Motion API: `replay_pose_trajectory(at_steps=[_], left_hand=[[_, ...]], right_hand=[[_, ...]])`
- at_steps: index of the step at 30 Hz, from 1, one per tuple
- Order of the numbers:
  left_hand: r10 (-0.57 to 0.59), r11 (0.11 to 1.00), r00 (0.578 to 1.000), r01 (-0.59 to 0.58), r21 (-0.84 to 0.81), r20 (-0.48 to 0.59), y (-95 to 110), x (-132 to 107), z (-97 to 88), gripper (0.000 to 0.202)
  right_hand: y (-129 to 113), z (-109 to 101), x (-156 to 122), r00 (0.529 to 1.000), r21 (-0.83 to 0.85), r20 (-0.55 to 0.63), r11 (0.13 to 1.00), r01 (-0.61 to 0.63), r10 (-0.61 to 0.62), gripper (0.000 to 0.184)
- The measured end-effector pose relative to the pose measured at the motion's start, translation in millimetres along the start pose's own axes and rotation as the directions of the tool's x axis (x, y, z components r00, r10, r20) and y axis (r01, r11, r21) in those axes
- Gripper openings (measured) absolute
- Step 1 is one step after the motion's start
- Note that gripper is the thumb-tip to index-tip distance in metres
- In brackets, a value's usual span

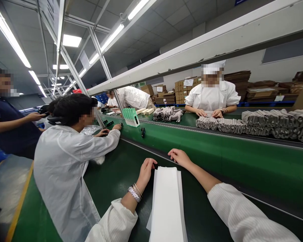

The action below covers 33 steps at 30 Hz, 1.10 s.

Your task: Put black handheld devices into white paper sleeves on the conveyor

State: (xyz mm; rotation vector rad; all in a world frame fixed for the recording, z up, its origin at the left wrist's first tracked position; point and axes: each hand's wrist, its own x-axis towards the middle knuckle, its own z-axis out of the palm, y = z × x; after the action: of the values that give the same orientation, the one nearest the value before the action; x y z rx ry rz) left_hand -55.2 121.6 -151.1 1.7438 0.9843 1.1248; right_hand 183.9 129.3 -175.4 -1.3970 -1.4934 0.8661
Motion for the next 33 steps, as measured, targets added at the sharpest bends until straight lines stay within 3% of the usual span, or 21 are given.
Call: replay_pose_trajectory(at_steps=[33], left_hand=[[0.001,1.0,1.0,-0.001,0.011,0.011,3.9,0.1,0.4,0.044]], right_hand=[[-1.5,-1.8,-1.3,1.0,-0.009,-0.001,1.0,0.004,-0.004,0.024]])
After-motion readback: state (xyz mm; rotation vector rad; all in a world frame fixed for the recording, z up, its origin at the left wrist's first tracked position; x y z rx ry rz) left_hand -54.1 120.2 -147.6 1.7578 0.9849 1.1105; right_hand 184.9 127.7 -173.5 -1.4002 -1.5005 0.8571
